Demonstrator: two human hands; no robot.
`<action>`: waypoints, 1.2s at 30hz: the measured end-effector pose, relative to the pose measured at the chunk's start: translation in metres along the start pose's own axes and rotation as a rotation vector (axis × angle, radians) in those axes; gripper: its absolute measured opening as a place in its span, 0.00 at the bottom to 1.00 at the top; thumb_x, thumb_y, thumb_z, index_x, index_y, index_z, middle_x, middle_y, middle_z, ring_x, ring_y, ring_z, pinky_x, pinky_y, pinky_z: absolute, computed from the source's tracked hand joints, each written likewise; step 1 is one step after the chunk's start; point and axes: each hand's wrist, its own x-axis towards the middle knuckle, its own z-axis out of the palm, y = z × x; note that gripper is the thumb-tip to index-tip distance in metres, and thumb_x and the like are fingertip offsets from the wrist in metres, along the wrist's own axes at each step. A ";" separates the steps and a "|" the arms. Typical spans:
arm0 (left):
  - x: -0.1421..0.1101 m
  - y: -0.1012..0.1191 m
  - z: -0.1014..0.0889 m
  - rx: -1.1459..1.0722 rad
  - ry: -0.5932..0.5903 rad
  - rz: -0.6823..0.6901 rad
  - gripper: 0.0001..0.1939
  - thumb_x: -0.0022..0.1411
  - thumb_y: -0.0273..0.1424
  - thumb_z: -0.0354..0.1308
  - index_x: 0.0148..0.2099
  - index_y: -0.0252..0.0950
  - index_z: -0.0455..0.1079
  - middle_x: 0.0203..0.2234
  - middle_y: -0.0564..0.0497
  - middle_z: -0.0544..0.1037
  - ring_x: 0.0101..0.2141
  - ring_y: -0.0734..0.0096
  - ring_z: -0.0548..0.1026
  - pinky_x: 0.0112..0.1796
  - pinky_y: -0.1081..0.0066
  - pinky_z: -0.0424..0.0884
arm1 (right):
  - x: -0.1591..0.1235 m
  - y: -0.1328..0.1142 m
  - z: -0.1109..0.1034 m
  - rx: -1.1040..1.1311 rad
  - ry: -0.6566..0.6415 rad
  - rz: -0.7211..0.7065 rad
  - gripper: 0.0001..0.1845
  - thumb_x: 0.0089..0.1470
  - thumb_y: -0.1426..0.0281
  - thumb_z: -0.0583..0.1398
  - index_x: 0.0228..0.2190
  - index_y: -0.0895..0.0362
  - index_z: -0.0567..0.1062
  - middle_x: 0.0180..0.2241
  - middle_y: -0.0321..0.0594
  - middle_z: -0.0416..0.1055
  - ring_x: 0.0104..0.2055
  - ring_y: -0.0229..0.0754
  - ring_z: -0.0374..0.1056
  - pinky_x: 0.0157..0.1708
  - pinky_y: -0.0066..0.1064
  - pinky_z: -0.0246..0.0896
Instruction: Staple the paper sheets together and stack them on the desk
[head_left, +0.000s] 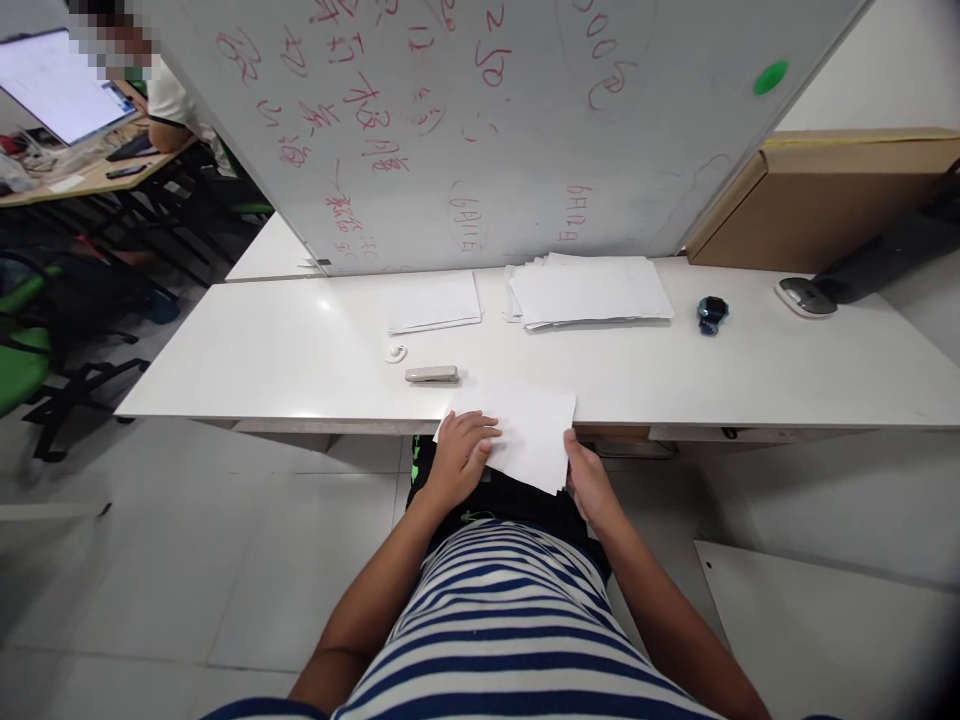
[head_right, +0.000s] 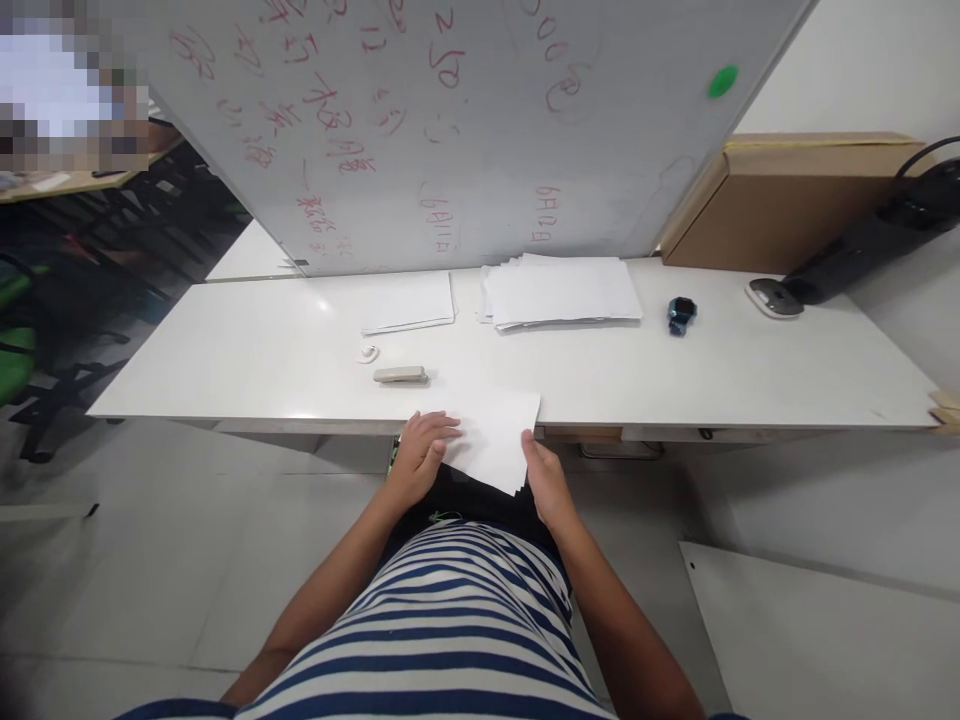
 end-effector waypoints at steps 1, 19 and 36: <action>-0.004 -0.002 0.001 -0.020 0.104 -0.059 0.16 0.68 0.39 0.44 0.43 0.41 0.73 0.45 0.48 0.75 0.51 0.63 0.68 0.58 0.55 0.53 | 0.000 0.001 0.002 -0.006 -0.005 -0.030 0.31 0.47 0.45 0.59 0.40 0.59 0.76 0.39 0.47 0.77 0.40 0.49 0.74 0.38 0.36 0.68; 0.007 -0.009 -0.006 -0.714 0.096 -0.534 0.29 0.51 0.38 0.66 0.54 0.40 0.64 0.45 0.46 0.72 0.46 0.64 0.71 0.49 0.62 0.65 | -0.011 -0.081 -0.029 -0.553 -0.180 -0.390 0.23 0.53 0.54 0.59 0.43 0.56 0.78 0.42 0.42 0.77 0.46 0.53 0.70 0.47 0.43 0.65; 0.059 0.019 -0.029 -0.438 0.081 -0.277 0.19 0.60 0.45 0.55 0.42 0.35 0.73 0.37 0.47 0.78 0.42 0.58 0.74 0.40 0.64 0.70 | 0.014 -0.111 -0.026 -0.401 -0.011 -0.532 0.22 0.45 0.55 0.65 0.37 0.58 0.79 0.39 0.42 0.77 0.44 0.54 0.71 0.43 0.45 0.66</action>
